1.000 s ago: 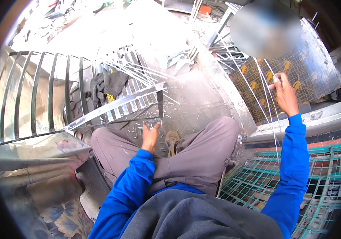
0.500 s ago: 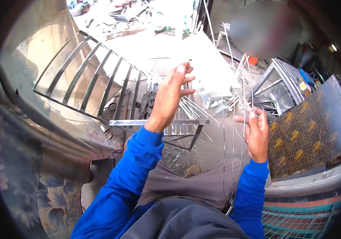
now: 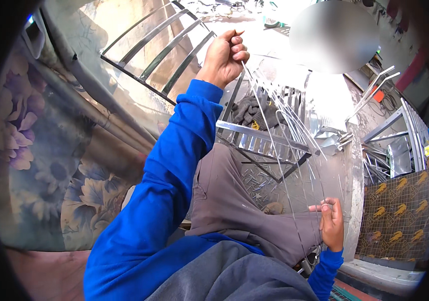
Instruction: Bending thin metal rods and fitting them into a larger metal frame assembly.
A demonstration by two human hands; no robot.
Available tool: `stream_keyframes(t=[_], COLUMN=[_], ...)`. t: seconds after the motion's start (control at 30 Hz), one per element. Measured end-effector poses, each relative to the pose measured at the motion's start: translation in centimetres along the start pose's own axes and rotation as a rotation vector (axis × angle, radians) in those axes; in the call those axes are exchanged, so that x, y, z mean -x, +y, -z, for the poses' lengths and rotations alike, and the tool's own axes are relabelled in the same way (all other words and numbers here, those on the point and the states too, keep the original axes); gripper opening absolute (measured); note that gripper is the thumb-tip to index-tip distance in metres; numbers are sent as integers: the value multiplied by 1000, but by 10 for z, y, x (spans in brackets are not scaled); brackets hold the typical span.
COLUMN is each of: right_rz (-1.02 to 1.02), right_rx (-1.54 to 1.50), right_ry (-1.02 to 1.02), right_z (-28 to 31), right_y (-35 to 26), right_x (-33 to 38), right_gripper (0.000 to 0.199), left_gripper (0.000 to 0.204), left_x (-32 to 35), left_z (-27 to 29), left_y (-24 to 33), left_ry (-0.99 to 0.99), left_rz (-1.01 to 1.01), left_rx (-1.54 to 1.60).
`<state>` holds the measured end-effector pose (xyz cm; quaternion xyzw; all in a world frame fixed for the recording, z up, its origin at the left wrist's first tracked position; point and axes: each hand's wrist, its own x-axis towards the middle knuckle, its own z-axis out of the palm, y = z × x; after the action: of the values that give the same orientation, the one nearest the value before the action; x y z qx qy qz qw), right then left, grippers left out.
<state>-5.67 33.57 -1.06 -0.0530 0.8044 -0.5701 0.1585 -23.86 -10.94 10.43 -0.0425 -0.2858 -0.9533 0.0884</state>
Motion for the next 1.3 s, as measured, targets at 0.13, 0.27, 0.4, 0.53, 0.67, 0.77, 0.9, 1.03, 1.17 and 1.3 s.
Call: stream_keyframes(t=[0.13, 0.27, 0.4, 0.53, 0.67, 0.77, 0.9, 1.03, 1.17, 1.3], right_rz=[7, 7, 190, 551, 709, 642, 634, 579, 650, 709], right_rx=[-66, 87, 251, 455, 281, 189, 108, 21, -48, -20], right_ry=[-110, -136, 145, 409, 243, 289, 188, 117, 113, 89], right_z=[-21, -43, -53, -67, -128, -162, -177, -186, -193, -192], right_y=[23, 42, 26, -31, -69, -83, -99, -110, -112, -110], right_x=[14, 11, 8, 18, 0, -32, -61, -65, -68, -69], right_gripper=[25, 28, 28, 25, 29, 31, 26, 25, 31, 39], left_gripper=[25, 21, 13, 11, 14, 17, 23, 19, 18, 15], left_x=[12, 17, 30, 41, 54, 69, 80, 83, 85, 91], left_z=[14, 24, 36, 36, 25, 18, 14, 12, 9, 2], left_y=[-11, -26, -27, -34, -45, -41, -34, -25, -21, -21], left_ry=[-52, -29, 74, 149, 143, 114, 84, 91, 156, 207], left_rz=[30, 83, 52, 38, -25, -16, -20, -75, -142, -190], left_rx=[174, 145, 140, 102, 54, 99, 146, 204, 138, 117])
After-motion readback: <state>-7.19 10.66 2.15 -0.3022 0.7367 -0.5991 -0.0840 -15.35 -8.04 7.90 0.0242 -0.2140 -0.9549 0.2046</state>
